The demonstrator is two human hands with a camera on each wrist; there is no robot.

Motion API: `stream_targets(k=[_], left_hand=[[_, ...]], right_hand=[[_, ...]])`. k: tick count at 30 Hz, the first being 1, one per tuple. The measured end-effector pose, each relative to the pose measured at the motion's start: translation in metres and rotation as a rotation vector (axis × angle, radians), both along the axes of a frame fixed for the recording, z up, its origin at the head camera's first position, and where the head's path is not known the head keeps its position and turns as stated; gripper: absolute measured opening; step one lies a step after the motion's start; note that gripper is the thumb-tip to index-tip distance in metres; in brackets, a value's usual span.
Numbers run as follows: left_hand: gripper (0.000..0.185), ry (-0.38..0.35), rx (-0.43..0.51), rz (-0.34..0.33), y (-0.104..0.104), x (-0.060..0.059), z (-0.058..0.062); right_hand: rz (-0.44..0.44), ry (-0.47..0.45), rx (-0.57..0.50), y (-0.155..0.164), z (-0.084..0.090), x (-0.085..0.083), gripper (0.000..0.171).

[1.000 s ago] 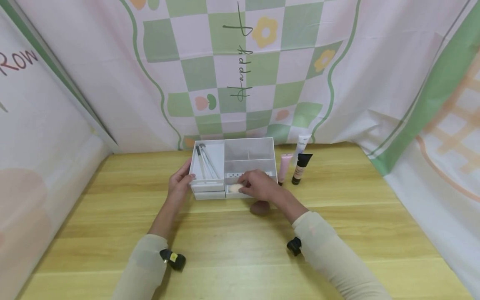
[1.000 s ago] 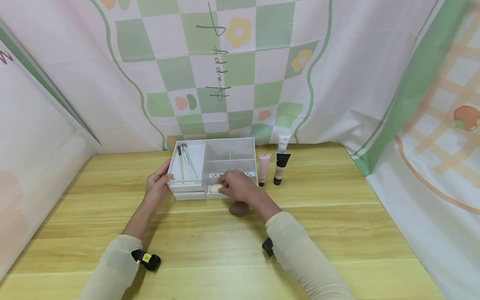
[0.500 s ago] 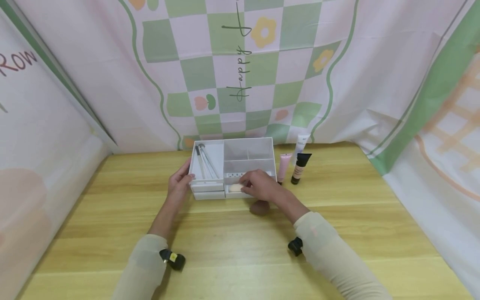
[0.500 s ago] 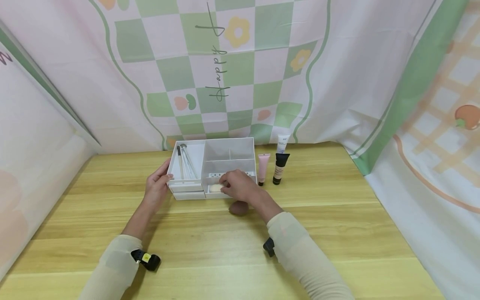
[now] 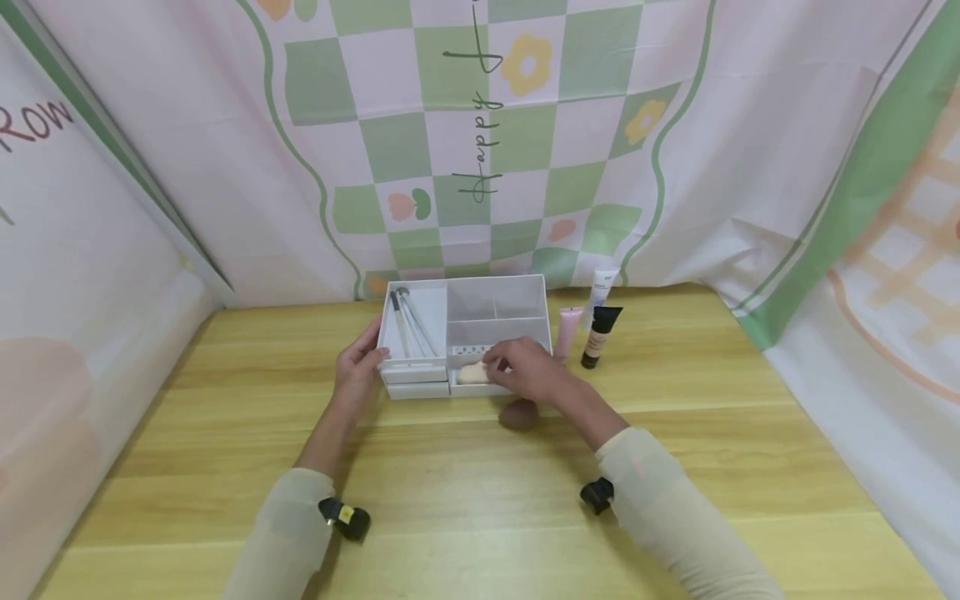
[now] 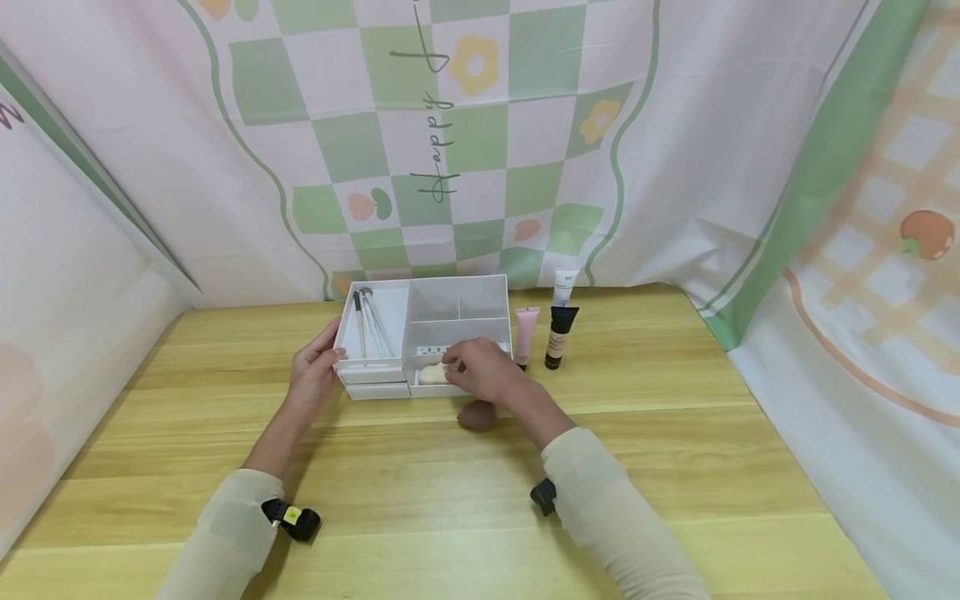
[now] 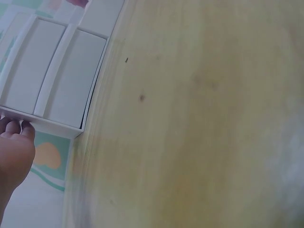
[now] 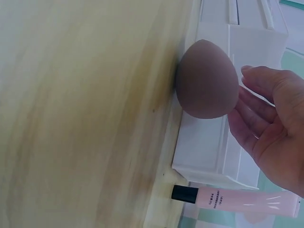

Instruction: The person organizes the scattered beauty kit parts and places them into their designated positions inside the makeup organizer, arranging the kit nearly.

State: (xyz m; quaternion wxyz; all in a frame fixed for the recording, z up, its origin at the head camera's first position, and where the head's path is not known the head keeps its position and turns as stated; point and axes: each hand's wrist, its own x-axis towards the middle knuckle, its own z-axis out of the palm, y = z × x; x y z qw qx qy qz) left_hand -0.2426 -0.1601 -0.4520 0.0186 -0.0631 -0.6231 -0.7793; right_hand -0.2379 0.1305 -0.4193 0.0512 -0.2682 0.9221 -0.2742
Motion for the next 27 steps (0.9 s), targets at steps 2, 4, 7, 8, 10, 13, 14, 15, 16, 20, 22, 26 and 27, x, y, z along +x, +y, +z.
stream_targets(k=[2, 4, 7, 8, 10, 13, 14, 15, 16, 20, 22, 26, 27], left_hand=[[0.061, -0.006, 0.003, 0.002, 0.0, 0.0, 0.0], [0.061, -0.008, 0.004, 0.002, 0.001, 0.001, 0.001], [0.061, -0.008, 0.004, 0.004, 0.001, 0.001, 0.001], [0.061, -0.008, -0.001, 0.004, 0.001, 0.001, 0.002], [0.06, -0.007, -0.006, 0.002, 0.001, 0.001, 0.002], [0.06, -0.009, -0.023, 0.001, 0.0, 0.001, 0.002], [0.06, -0.009, -0.03, 0.001, 0.0, 0.001, 0.002], [0.06, -0.009, -0.032, 0.001, 0.0, 0.001, 0.001], [0.06, -0.009, -0.036, 0.0, 0.0, 0.001, 0.001], [0.061, -0.006, -0.032, 0.003, 0.0, 0.0, 0.0], [0.061, -0.008, -0.027, 0.005, -0.001, 0.0, 0.0], [0.061, -0.016, -0.036, 0.004, -0.001, 0.0, 0.0], [0.061, -0.018, -0.04, 0.002, -0.001, 0.0, 0.0]], right_hand=[[-0.001, 0.005, -0.004, 0.002, 0.001, 0.001, 0.027], [0.006, 0.017, -0.007, 0.005, 0.002, 0.003, 0.027], [0.002, 0.033, -0.002, 0.009, 0.001, 0.005, 0.026], [-0.001, 0.033, -0.001, 0.01, 0.001, 0.005, 0.026], [-0.01, 0.033, -0.002, 0.013, 0.001, 0.006, 0.026], [-0.016, 0.036, -0.024, 0.016, 0.0, 0.008, 0.025], [-0.012, 0.046, -0.029, 0.017, -0.001, 0.009, 0.025], [-0.006, 0.055, -0.038, 0.018, -0.001, 0.01, 0.024], [0.004, 0.07, -0.043, 0.019, -0.002, 0.011, 0.023], [0.024, 0.091, -0.058, 0.024, -0.004, 0.015, 0.022], [0.029, 0.09, -0.068, 0.026, -0.005, 0.018, 0.022], [0.037, 0.091, -0.074, 0.029, -0.005, 0.024, 0.023], [0.037, 0.088, -0.074, 0.029, -0.005, 0.025, 0.023]])
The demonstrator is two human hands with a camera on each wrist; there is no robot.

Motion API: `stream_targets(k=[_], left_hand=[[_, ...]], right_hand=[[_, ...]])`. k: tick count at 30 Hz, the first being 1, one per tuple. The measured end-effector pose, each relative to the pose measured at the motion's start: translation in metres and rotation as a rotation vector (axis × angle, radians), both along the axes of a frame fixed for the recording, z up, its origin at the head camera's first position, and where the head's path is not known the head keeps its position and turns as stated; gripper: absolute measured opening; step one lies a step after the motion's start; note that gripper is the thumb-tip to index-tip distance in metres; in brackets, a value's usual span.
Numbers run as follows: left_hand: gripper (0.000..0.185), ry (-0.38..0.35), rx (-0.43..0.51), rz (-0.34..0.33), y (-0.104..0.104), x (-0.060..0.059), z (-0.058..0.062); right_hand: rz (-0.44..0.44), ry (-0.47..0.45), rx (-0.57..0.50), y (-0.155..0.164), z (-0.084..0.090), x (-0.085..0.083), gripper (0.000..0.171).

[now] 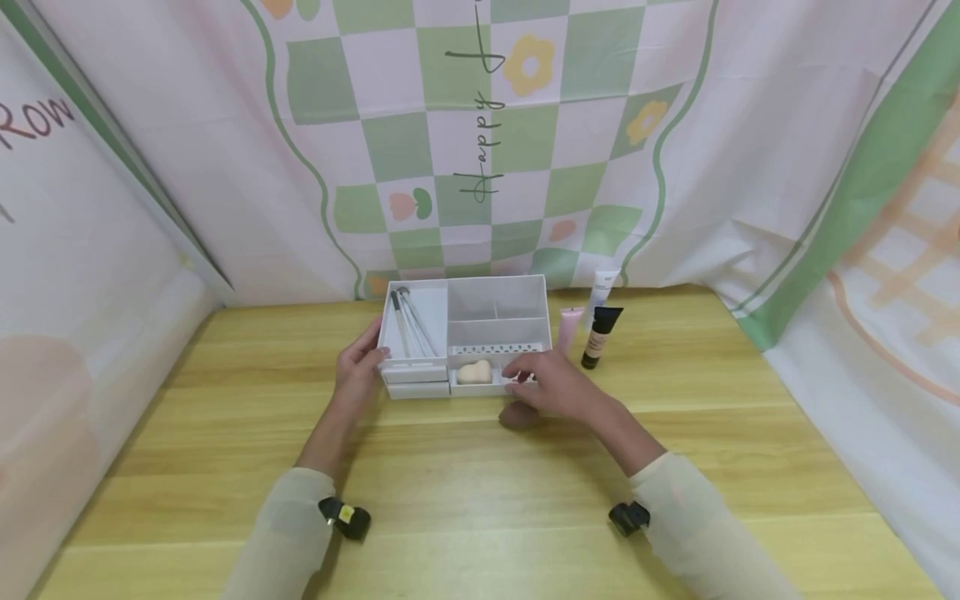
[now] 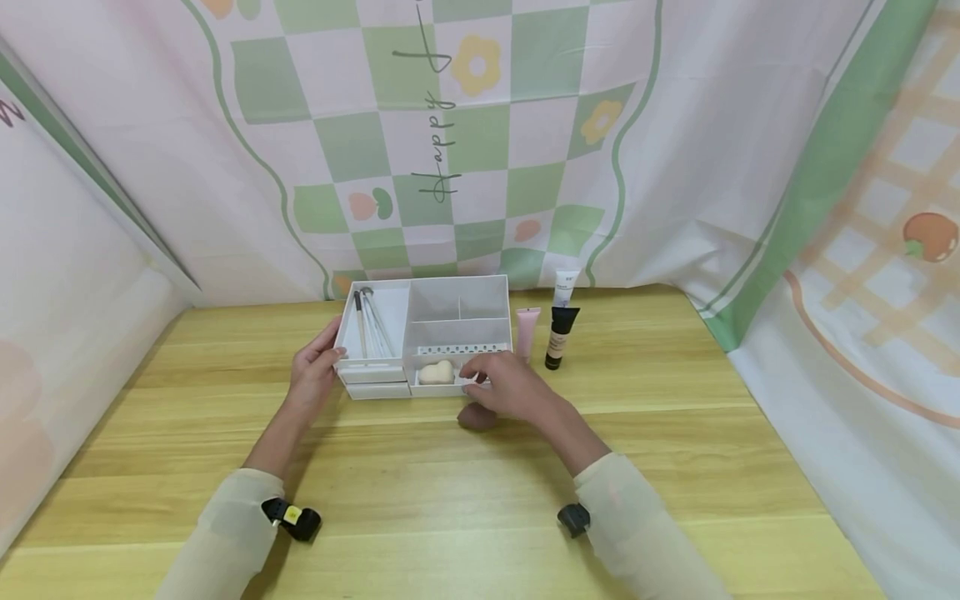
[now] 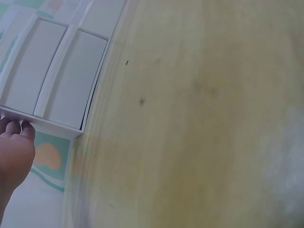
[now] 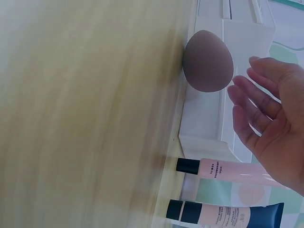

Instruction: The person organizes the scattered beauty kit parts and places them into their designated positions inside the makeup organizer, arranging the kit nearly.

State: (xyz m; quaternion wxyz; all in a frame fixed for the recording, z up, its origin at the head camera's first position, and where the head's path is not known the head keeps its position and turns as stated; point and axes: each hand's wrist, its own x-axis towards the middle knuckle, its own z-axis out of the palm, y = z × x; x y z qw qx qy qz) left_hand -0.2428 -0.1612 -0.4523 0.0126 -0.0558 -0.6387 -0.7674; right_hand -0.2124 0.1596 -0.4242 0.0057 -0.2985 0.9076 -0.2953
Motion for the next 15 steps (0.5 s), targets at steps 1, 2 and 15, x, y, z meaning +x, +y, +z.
stream_targets(k=[1, 2, 15], left_hand=[[0.061, 0.0, -0.001, -0.002, 0.0, 0.0, 0.0], [0.061, 0.0, -0.004, -0.004, 0.0, 0.0, 0.0], [0.061, 0.021, 0.043, -0.008, 0.001, 0.0, 0.0]], right_hand=[[-0.002, -0.004, 0.003, 0.0, 0.001, 0.002, 0.024], [-0.004, -0.009, 0.006, 0.001, 0.001, 0.003, 0.024], [0.02, 0.015, 0.083, 0.011, -0.003, 0.018, 0.035]])
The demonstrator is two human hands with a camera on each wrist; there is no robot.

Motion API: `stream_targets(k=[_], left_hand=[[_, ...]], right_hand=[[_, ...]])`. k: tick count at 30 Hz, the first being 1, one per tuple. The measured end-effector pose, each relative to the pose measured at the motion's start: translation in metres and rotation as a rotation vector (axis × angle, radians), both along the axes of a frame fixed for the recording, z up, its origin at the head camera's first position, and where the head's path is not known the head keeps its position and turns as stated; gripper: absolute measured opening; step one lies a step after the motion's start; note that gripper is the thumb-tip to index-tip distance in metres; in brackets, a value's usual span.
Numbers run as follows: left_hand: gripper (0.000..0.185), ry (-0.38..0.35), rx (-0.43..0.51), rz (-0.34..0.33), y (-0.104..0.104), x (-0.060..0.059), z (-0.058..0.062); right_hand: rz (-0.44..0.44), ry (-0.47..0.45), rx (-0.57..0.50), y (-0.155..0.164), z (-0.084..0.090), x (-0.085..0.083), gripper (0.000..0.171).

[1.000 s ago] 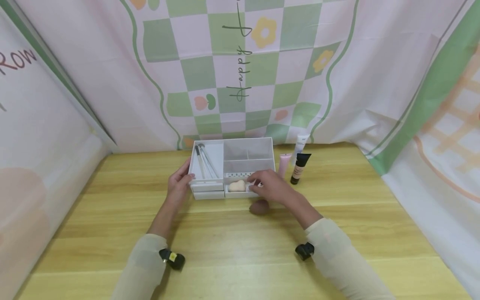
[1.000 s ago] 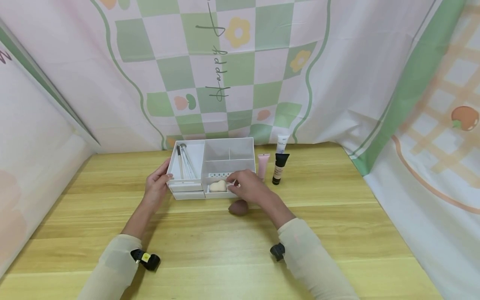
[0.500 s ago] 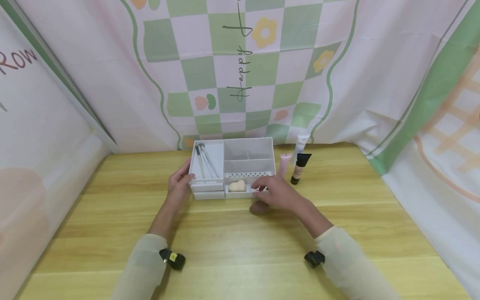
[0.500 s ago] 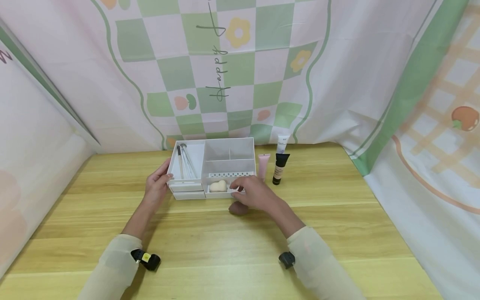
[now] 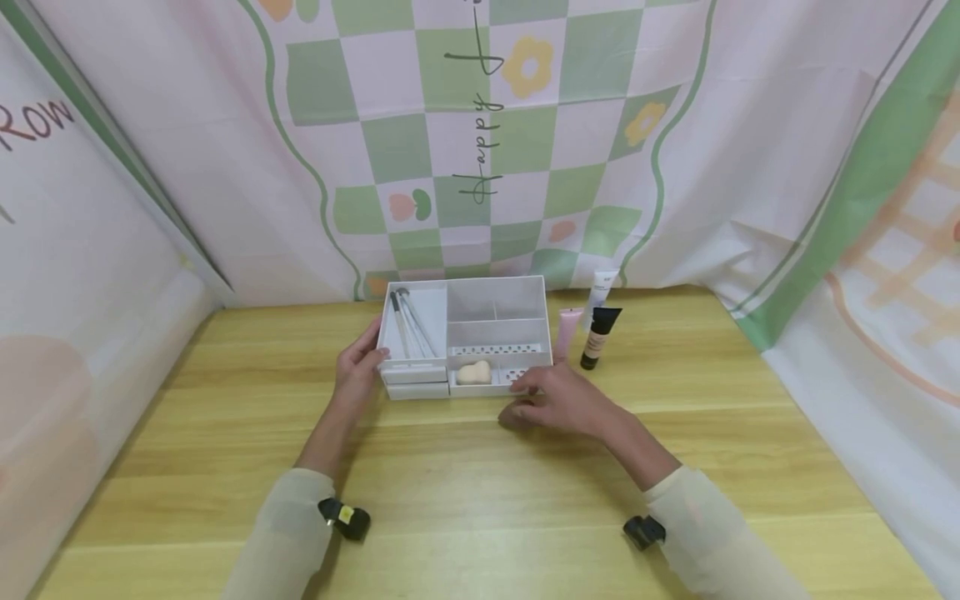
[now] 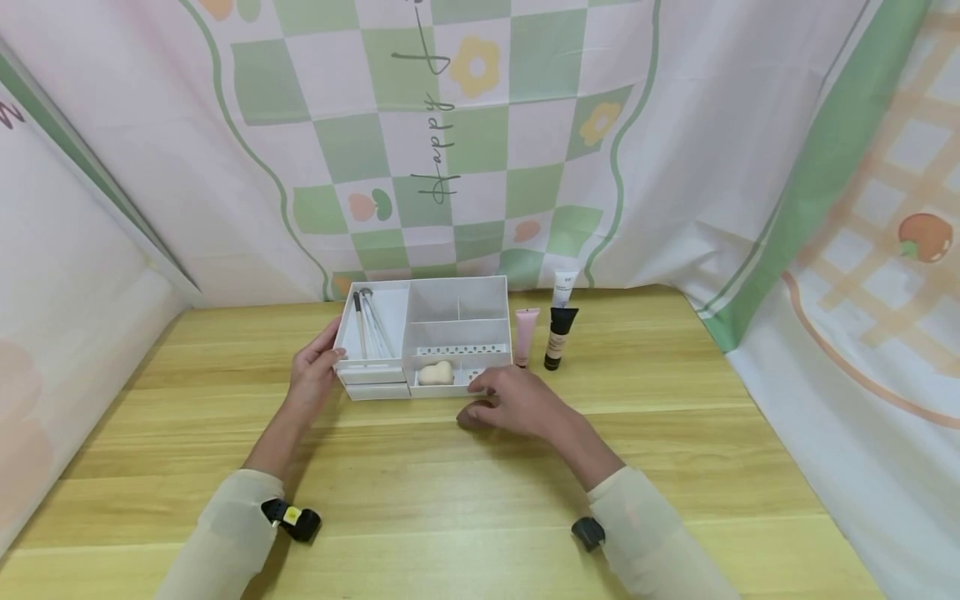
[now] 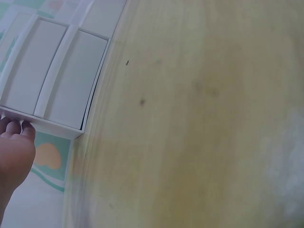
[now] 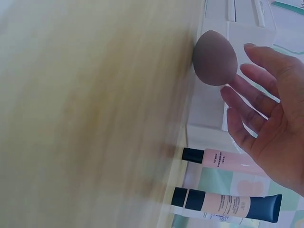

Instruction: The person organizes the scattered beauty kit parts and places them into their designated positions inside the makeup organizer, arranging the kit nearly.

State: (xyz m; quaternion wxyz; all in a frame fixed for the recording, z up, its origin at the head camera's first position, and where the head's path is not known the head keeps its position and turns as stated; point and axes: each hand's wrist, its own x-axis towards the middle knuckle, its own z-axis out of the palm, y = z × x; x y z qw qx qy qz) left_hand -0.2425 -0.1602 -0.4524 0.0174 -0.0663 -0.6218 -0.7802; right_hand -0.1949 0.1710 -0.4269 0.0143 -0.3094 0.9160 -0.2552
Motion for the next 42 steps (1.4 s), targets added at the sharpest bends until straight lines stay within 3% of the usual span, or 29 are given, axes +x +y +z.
stream_targets(k=[8, 17, 26, 42], left_hand=[[0.061, -0.004, -0.003, 0.007, 0.0003, -0.0001, 0.0004], [0.061, 0.01, -0.001, 0.005, 0.0006, 0.0003, 0.0001], [0.06, 0.011, -0.029, 0.019, 0.0004, 0.0013, 0.001], [0.059, 0.01, -0.05, 0.015, 0.0011, 0.0028, 0.0039]], right_hand=[[-0.036, -0.02, 0.078, 0.0047, -0.0036, 0.0057, 0.04], [-0.05, -0.087, 0.067, 0.0066, -0.0049, 0.0071, 0.045], [-0.031, -0.097, 0.066, 0.0074, -0.0064, 0.0066, 0.048], [-0.01, -0.133, 0.04, 0.0078, -0.0082, 0.0053, 0.04]])
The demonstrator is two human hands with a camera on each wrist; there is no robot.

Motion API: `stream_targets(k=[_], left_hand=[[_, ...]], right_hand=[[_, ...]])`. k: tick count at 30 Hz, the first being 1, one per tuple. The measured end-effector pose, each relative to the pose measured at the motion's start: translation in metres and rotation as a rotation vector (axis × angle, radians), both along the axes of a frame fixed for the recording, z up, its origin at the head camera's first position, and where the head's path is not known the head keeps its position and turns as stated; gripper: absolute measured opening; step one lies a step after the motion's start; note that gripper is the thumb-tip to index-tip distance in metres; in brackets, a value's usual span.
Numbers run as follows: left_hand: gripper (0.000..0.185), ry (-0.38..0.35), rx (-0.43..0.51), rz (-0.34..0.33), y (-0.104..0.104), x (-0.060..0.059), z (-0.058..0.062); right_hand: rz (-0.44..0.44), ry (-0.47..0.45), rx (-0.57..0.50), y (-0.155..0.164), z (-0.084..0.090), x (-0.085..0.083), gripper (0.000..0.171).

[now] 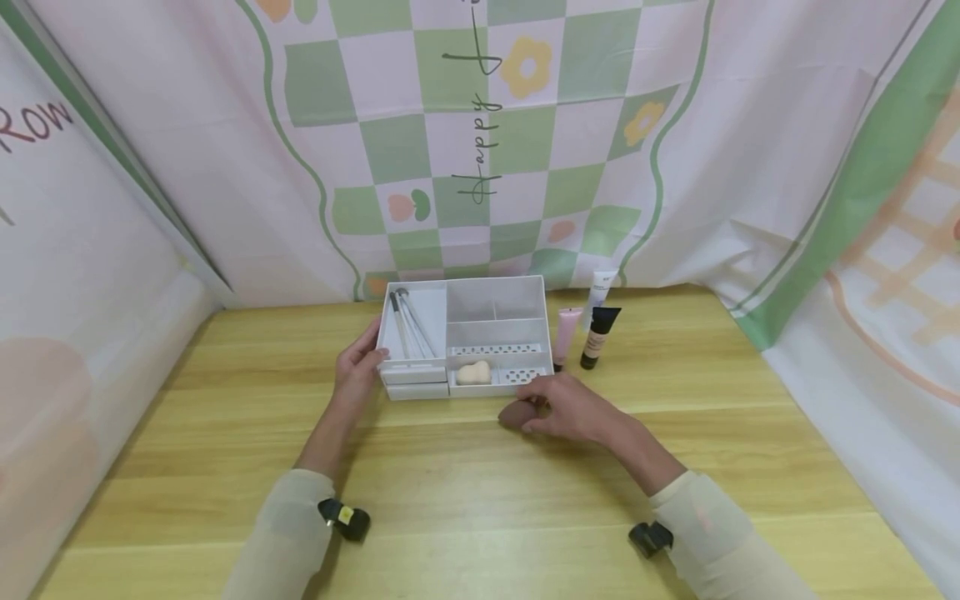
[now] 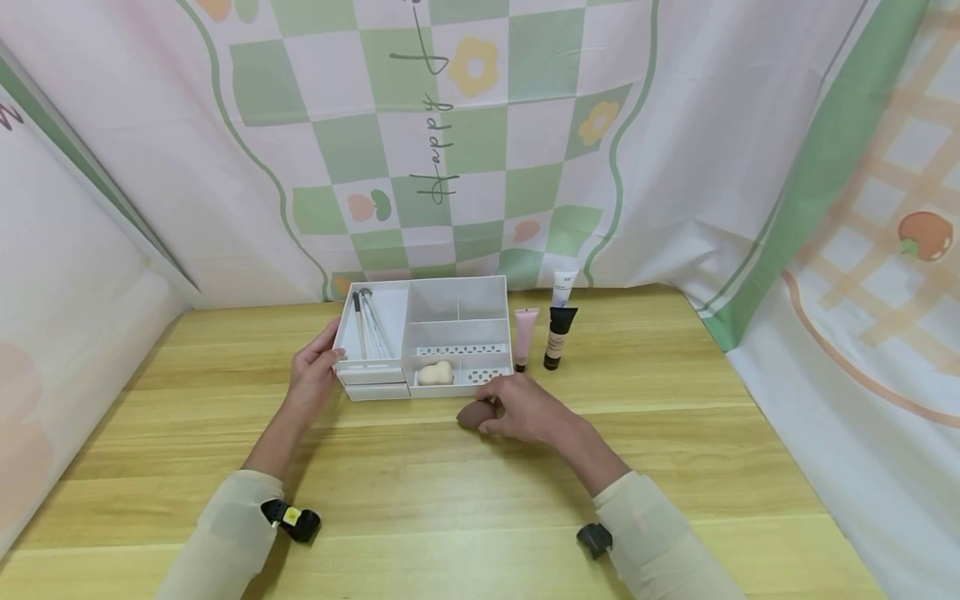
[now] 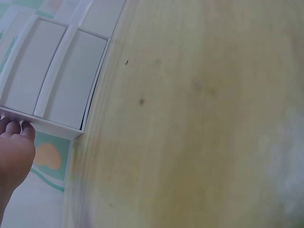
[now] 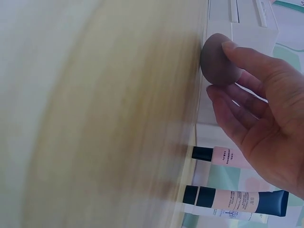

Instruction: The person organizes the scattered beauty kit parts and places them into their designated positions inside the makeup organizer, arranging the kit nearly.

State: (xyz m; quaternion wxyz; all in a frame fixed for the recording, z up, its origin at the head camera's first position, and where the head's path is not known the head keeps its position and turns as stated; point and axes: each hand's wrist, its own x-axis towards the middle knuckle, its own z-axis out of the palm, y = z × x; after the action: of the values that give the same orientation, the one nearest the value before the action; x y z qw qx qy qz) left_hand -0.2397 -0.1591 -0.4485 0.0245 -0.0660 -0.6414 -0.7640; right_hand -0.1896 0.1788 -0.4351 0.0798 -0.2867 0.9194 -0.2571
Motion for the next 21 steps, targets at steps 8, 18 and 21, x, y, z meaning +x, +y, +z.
stream_targets(k=[8, 18, 21], left_hand=[[0.06, -0.002, -0.007, -0.006, -0.0007, -0.0001, -0.0001], [0.06, -0.001, -0.011, -0.012, -0.0012, -0.0006, 0.0004], [0.06, -0.009, -0.024, -0.006, -0.0013, -0.0006, 0.0005]], right_hand=[[-0.001, -0.009, -0.014, 0.0005, -0.0004, -0.0001, 0.038], [0.003, -0.01, -0.023, 0.0012, -0.0011, -0.0004, 0.037], [0.002, -0.014, -0.025, 0.0014, -0.0017, -0.0003, 0.037]])
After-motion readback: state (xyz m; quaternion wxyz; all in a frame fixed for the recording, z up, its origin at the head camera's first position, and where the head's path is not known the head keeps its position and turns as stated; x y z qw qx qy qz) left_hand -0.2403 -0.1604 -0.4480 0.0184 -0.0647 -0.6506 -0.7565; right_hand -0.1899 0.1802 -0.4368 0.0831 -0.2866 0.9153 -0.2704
